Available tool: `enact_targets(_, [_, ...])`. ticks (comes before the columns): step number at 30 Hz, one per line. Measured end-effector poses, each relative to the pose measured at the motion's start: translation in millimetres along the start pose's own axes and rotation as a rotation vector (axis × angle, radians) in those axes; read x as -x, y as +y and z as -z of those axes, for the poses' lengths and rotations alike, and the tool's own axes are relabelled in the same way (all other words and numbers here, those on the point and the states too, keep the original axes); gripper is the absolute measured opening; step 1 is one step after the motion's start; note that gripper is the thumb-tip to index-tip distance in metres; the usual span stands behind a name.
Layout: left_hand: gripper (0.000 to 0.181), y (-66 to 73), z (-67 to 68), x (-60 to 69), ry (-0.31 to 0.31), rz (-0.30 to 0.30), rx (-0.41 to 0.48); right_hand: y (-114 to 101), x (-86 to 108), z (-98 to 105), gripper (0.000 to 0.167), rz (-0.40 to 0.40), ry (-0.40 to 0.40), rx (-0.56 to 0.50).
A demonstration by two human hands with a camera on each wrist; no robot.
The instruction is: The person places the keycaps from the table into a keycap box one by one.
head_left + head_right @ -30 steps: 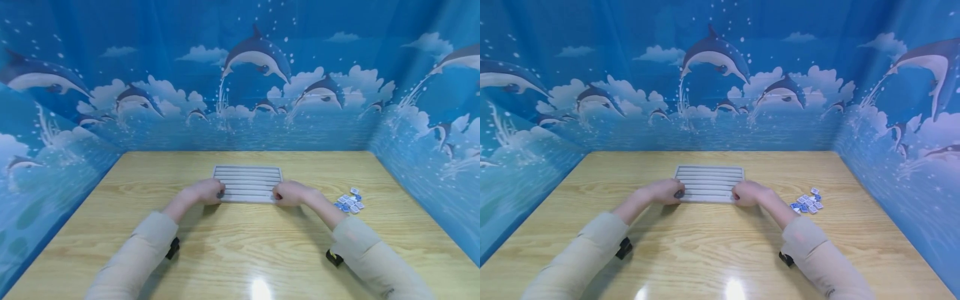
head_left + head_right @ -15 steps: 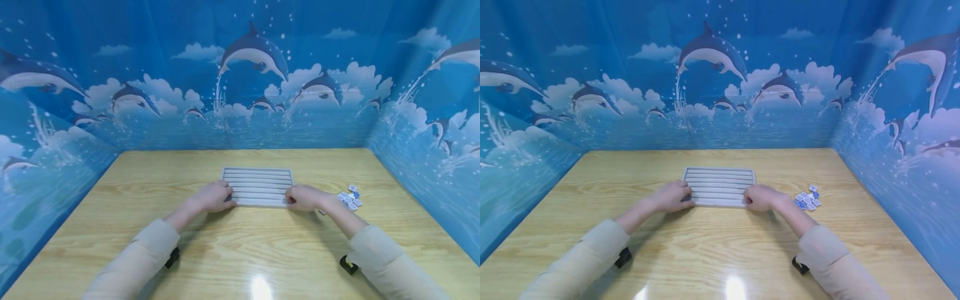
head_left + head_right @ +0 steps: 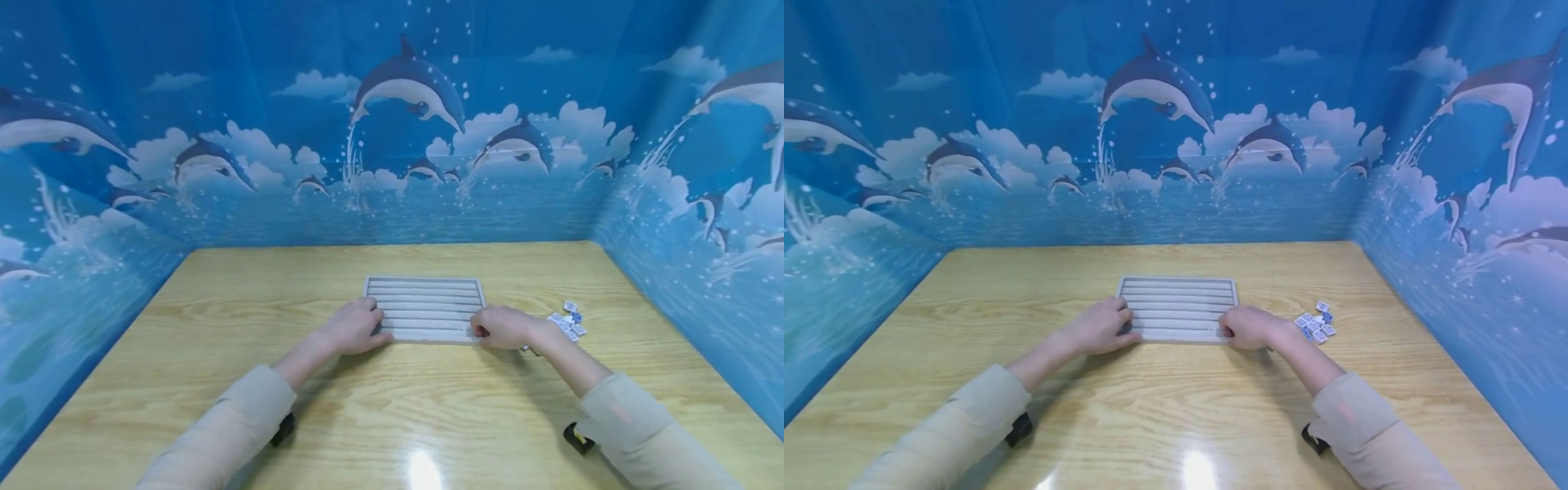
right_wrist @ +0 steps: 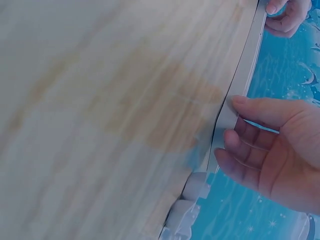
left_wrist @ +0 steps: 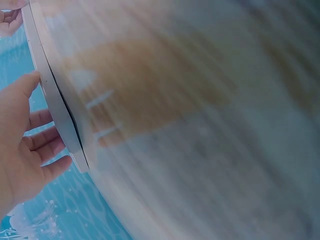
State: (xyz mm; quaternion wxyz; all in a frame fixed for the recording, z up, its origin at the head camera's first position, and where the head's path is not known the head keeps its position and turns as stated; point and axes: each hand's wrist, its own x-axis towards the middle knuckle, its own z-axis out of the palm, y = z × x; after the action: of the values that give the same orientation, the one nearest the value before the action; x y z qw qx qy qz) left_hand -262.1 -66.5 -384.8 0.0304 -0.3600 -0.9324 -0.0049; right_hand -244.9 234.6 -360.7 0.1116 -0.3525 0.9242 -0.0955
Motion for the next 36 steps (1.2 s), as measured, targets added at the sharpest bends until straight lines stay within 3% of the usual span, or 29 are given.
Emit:
enact_targets(4, [0.042,3.7,0.5,-0.8,-0.016,0.008,0.003,3.7,2.2,-0.6,0.020,0.013,0.012,0.001])
enact_targets(13, [0.062,10.8,-3.6,-3.9,-0.061,0.019,-0.028,7.1,4.7,2.3,0.020,-0.057,-0.027,-0.011])
enact_targets(22, [0.055,13.4,-4.3,-1.6,-0.043,-0.007,-0.033,7.1,4.9,3.2,0.020,-0.074,-0.058,-0.023])
enact_targets(30, [0.050,16.3,-5.7,-0.6,-0.026,-0.033,-0.014,8.2,7.9,2.9,0.019,-0.123,-0.092,-0.086])
enact_targets(36, [0.048,15.9,-7.1,-1.5,0.005,-0.053,-0.026,19.0,15.6,16.4,0.004,-0.143,-0.105,-0.236])
